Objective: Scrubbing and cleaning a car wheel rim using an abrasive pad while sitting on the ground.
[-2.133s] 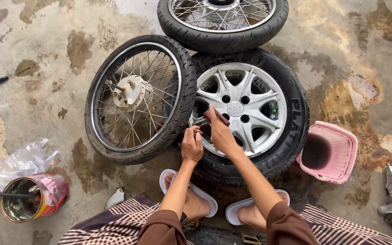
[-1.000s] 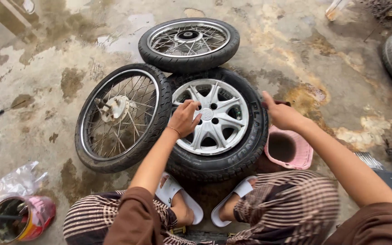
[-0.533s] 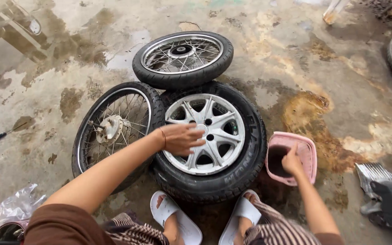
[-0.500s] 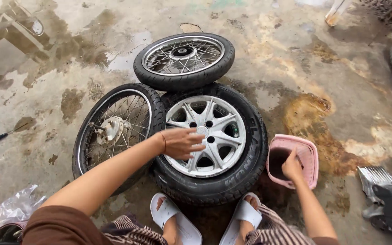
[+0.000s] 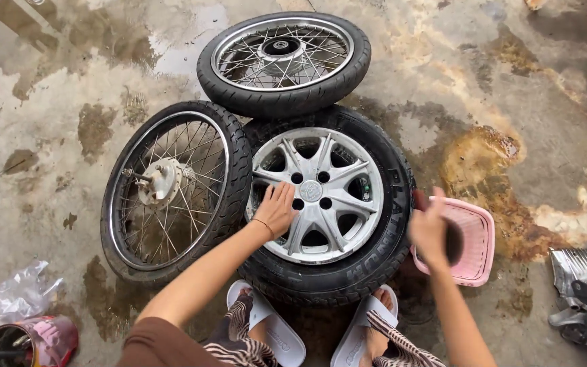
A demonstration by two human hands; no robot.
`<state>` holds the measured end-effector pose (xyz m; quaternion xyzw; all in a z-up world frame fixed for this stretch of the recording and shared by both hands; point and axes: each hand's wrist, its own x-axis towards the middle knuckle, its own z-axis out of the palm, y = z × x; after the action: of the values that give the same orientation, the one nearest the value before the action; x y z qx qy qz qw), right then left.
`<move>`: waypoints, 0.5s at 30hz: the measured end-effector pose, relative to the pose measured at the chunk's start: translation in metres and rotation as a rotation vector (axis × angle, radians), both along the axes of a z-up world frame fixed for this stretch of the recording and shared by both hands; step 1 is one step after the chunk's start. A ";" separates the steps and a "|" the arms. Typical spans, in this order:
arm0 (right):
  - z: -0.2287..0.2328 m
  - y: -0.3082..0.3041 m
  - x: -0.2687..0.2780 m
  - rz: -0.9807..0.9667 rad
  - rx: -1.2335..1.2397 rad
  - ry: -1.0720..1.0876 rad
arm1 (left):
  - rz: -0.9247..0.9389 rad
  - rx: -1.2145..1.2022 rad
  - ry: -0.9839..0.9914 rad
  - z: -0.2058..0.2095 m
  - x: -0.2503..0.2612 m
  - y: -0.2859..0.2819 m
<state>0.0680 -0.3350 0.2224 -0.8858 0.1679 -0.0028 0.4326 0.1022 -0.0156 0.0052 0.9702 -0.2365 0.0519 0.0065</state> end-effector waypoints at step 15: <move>-0.129 0.088 0.069 0.394 -0.287 0.012 | 0.265 -0.133 0.362 -0.021 -0.002 -0.025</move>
<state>0.1365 -0.2469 0.0930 -0.9539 -0.0078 0.0632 0.2934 0.0998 -0.0403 -0.0157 0.9838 -0.0980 -0.1070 0.1057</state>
